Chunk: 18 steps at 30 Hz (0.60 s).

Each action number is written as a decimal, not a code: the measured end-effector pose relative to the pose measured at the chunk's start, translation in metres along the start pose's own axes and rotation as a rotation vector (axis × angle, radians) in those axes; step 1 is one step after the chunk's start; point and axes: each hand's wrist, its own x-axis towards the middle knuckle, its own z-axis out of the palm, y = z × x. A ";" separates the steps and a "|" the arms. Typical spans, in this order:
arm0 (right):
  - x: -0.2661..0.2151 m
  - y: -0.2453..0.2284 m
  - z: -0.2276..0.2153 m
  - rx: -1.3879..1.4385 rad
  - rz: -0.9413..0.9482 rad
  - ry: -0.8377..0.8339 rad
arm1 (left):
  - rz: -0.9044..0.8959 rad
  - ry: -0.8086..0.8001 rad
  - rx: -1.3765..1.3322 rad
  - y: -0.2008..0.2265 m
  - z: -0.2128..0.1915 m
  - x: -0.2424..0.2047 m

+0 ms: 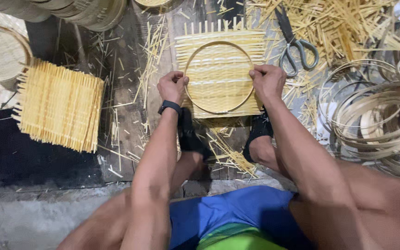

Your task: The person assembles bamboo basket lids by placing a woven mat onto a wooden mold, securing it with a bamboo hoop, and trimming the excess material with shears.

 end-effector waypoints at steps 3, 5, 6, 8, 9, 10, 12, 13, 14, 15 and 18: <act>0.001 0.005 0.003 0.007 0.029 0.010 | -0.077 -0.050 -0.036 -0.004 -0.002 0.003; 0.001 0.006 0.001 0.019 0.055 -0.005 | -0.105 -0.056 -0.067 -0.006 -0.001 0.005; 0.002 0.007 0.002 0.038 0.083 -0.023 | -0.133 -0.059 -0.091 -0.006 0.000 0.007; 0.003 0.009 0.002 -0.001 0.090 -0.030 | -0.097 -0.058 -0.101 -0.010 -0.001 0.004; 0.006 0.011 0.002 -0.042 0.102 -0.046 | -0.072 -0.057 -0.107 -0.011 -0.001 0.004; 0.008 0.014 0.003 -0.043 0.097 -0.047 | -0.072 -0.052 -0.111 -0.013 0.001 0.005; 0.011 0.026 0.004 0.007 0.068 -0.065 | -0.105 -0.035 -0.076 -0.020 0.007 0.005; 0.010 0.032 0.003 0.002 0.073 -0.070 | -0.112 -0.038 -0.076 -0.025 0.010 0.004; 0.011 0.038 0.003 0.030 0.073 -0.100 | -0.105 -0.051 -0.108 -0.029 0.010 0.005; 0.011 0.041 0.002 0.057 0.074 -0.130 | -0.098 -0.063 -0.139 -0.032 0.010 0.004; 0.018 0.037 -0.001 0.040 0.105 -0.189 | -0.090 -0.078 -0.138 -0.031 0.007 0.007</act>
